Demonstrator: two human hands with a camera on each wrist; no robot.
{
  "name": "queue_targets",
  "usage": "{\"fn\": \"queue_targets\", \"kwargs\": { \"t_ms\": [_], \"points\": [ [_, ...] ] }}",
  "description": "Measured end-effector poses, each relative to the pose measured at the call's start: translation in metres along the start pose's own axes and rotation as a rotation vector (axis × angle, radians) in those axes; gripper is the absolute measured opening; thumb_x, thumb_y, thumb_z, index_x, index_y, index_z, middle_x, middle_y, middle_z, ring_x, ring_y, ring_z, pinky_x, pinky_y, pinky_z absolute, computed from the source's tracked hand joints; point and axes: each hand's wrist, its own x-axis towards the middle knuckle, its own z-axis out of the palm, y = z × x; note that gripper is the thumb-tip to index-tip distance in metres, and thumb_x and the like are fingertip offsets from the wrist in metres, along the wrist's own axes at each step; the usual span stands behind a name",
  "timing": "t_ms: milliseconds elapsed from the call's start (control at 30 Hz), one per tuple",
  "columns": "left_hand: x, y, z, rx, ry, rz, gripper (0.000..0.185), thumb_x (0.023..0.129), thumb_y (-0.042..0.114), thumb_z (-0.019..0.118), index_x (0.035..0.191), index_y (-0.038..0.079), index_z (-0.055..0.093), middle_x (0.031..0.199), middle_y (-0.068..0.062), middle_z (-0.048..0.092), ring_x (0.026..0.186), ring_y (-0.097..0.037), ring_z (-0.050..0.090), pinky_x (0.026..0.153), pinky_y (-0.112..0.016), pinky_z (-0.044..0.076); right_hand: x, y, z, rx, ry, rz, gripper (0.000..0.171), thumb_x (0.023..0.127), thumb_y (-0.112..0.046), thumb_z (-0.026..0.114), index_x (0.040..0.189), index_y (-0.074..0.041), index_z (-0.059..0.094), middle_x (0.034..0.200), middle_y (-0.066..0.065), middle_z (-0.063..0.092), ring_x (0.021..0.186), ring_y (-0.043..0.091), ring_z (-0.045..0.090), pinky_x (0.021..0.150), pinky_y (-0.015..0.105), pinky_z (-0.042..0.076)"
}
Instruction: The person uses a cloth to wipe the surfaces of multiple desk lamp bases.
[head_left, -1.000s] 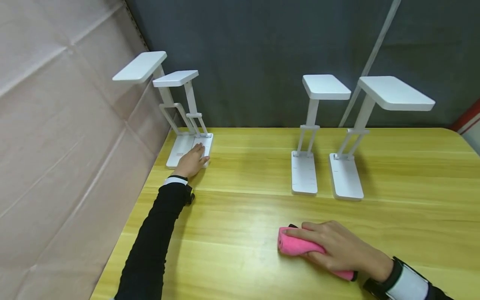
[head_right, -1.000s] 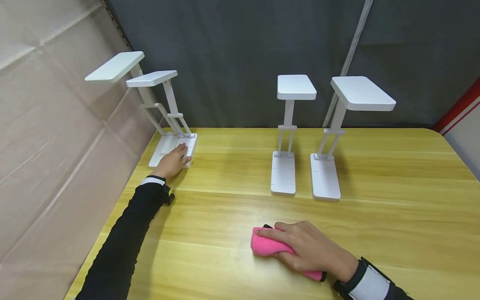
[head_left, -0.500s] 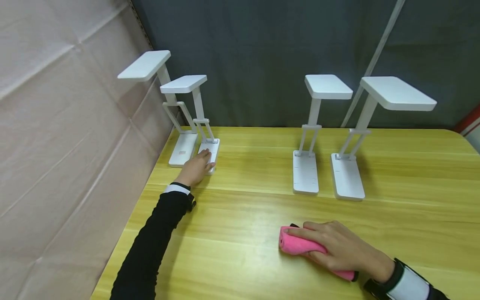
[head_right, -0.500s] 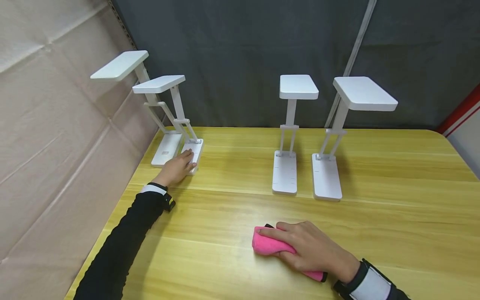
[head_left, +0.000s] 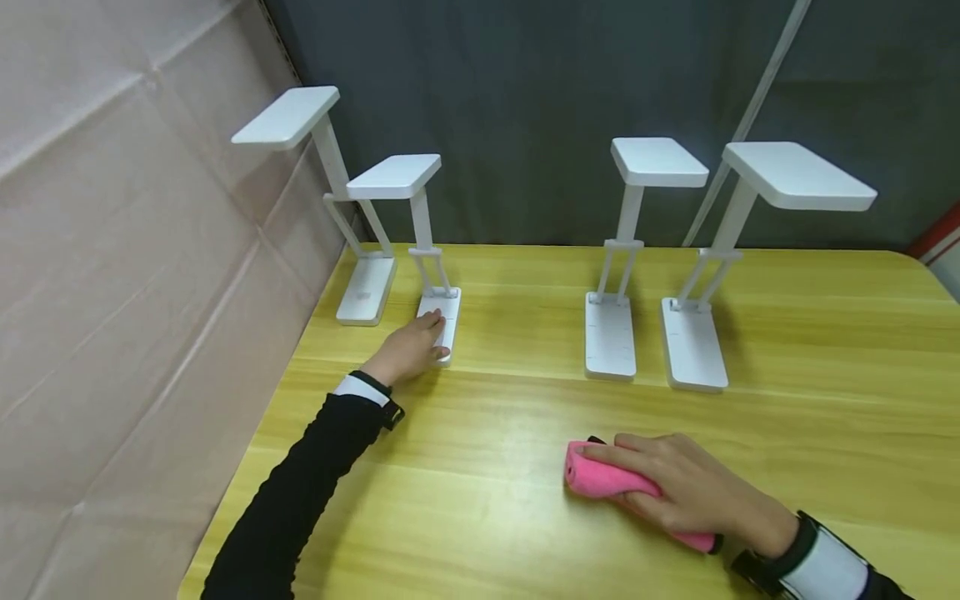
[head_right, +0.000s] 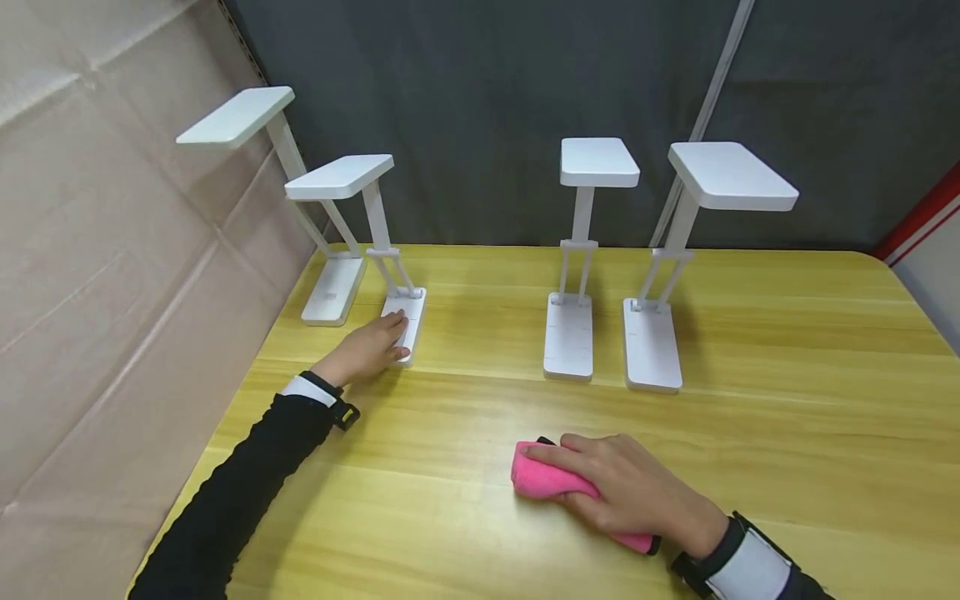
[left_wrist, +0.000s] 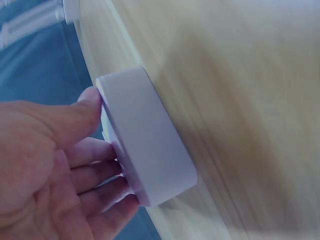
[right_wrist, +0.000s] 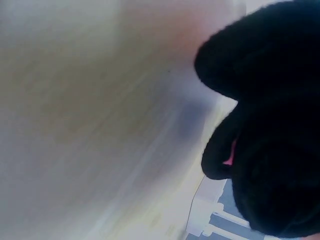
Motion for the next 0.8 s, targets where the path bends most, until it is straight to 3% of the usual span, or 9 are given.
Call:
{"fn": "queue_targets", "kwargs": {
  "t_ms": [367,500,667,800],
  "points": [
    [-0.016,0.051,0.007,0.157,0.104,0.116,0.063,0.089,0.038,0.065,0.131,-0.008,0.052,0.138,-0.022,0.048,0.123,-0.035,0.049,0.094,-0.047,0.045,-0.002,0.0,-0.002,-0.024,0.013,0.013,0.066,0.073,-0.013,0.073,0.136,-0.021,0.055,0.097,-0.005,0.06,0.065,-0.003,0.04,0.057,0.019,0.042],
    [-0.023,0.069,0.007,0.148,0.087,0.133,0.067,0.086,0.042,0.067,0.132,-0.006,0.053,0.139,-0.019,0.048,0.124,-0.033,0.048,0.093,-0.047,0.045,-0.002,0.0,-0.003,-0.04,0.016,0.023,0.067,0.074,-0.013,0.073,0.137,-0.023,0.054,0.098,-0.003,0.061,0.065,-0.003,0.041,0.058,0.021,0.044],
    [-0.029,0.091,0.007,0.124,0.02,0.134,0.073,0.084,0.046,0.068,0.136,-0.003,0.05,0.143,-0.016,0.045,0.128,-0.029,0.045,0.094,-0.044,0.042,-0.001,0.0,-0.004,-0.035,0.019,0.018,0.068,0.073,-0.013,0.072,0.137,-0.024,0.054,0.093,-0.008,0.058,0.061,-0.004,0.037,0.056,0.017,0.039],
    [-0.036,0.109,0.01,0.195,0.019,0.161,0.075,0.084,0.052,0.066,0.136,0.0,0.051,0.142,-0.013,0.047,0.126,-0.027,0.047,0.092,-0.041,0.043,0.0,0.0,-0.004,-0.019,0.032,0.009,0.068,0.071,-0.011,0.072,0.136,-0.024,0.055,0.089,-0.013,0.051,0.058,-0.005,0.032,0.054,0.012,0.032]
  ]
}}
